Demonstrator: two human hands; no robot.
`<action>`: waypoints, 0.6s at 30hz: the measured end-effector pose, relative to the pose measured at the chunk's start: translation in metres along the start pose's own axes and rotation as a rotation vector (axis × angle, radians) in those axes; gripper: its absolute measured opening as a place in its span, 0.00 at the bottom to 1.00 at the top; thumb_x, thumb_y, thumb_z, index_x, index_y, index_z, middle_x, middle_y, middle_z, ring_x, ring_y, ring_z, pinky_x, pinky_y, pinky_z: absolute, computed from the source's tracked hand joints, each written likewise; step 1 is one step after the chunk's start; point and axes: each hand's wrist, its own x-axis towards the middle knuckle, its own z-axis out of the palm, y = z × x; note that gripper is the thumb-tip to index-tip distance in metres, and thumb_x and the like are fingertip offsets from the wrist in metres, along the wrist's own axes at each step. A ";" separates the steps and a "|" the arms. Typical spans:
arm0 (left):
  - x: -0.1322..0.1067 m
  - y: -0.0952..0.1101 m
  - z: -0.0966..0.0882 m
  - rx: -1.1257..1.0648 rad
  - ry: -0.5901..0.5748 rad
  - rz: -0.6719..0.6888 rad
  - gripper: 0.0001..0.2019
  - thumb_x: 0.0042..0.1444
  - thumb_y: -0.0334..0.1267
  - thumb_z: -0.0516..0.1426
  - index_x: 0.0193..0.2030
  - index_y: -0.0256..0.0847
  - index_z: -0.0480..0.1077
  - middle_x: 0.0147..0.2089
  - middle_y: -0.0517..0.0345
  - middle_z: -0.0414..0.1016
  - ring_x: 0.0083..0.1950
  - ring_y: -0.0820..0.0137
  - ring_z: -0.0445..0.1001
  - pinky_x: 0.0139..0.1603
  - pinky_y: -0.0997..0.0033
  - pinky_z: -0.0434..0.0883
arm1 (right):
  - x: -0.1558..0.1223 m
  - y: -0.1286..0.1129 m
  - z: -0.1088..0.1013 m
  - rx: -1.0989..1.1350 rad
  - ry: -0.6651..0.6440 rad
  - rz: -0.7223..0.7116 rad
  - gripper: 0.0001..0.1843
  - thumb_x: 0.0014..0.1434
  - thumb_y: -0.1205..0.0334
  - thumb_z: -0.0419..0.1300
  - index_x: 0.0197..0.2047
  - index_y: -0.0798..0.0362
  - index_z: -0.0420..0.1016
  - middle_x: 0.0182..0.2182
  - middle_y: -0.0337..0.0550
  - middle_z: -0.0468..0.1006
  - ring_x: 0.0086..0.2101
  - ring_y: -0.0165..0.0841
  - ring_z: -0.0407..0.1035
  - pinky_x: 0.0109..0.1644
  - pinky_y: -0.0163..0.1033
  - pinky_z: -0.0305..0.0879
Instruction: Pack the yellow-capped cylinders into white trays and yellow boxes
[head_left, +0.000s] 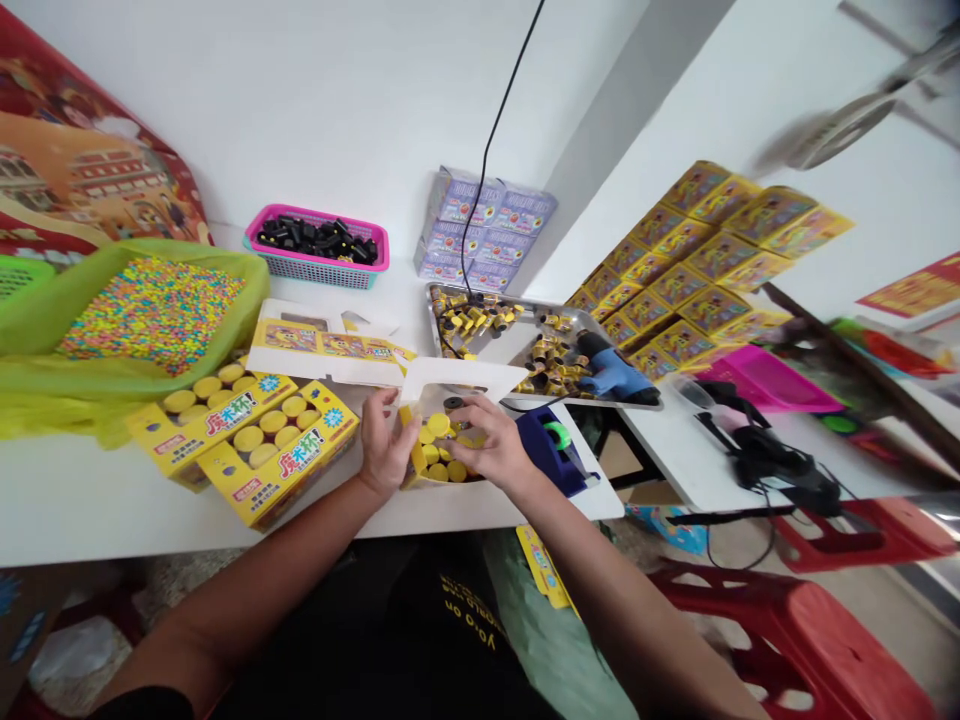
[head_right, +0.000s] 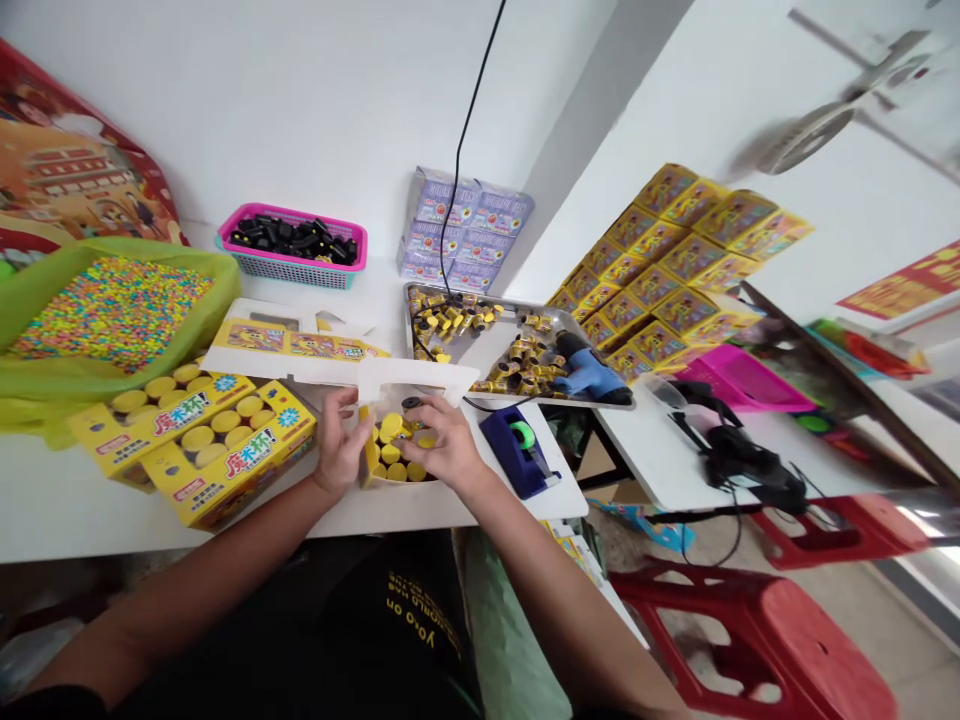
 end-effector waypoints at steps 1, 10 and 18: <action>-0.003 0.006 -0.005 0.092 0.005 0.111 0.21 0.56 0.45 0.62 0.54 0.42 0.68 0.53 0.48 0.74 0.54 0.58 0.72 0.54 0.57 0.69 | -0.003 -0.003 0.000 0.027 0.048 0.019 0.15 0.55 0.50 0.71 0.41 0.49 0.79 0.45 0.49 0.78 0.47 0.41 0.76 0.44 0.43 0.75; 0.000 0.064 -0.016 0.282 -0.235 0.344 0.10 0.59 0.45 0.62 0.43 0.42 0.74 0.37 0.54 0.78 0.38 0.64 0.74 0.41 0.64 0.70 | -0.007 -0.031 -0.004 0.018 0.135 -0.047 0.14 0.53 0.55 0.69 0.42 0.49 0.79 0.43 0.47 0.78 0.43 0.38 0.75 0.46 0.42 0.72; 0.020 0.072 0.004 0.279 -0.365 0.002 0.06 0.51 0.40 0.63 0.33 0.42 0.72 0.27 0.62 0.74 0.28 0.71 0.70 0.32 0.72 0.65 | 0.007 -0.017 -0.016 0.178 -0.067 0.240 0.15 0.49 0.62 0.69 0.42 0.52 0.78 0.37 0.40 0.75 0.34 0.31 0.70 0.37 0.35 0.68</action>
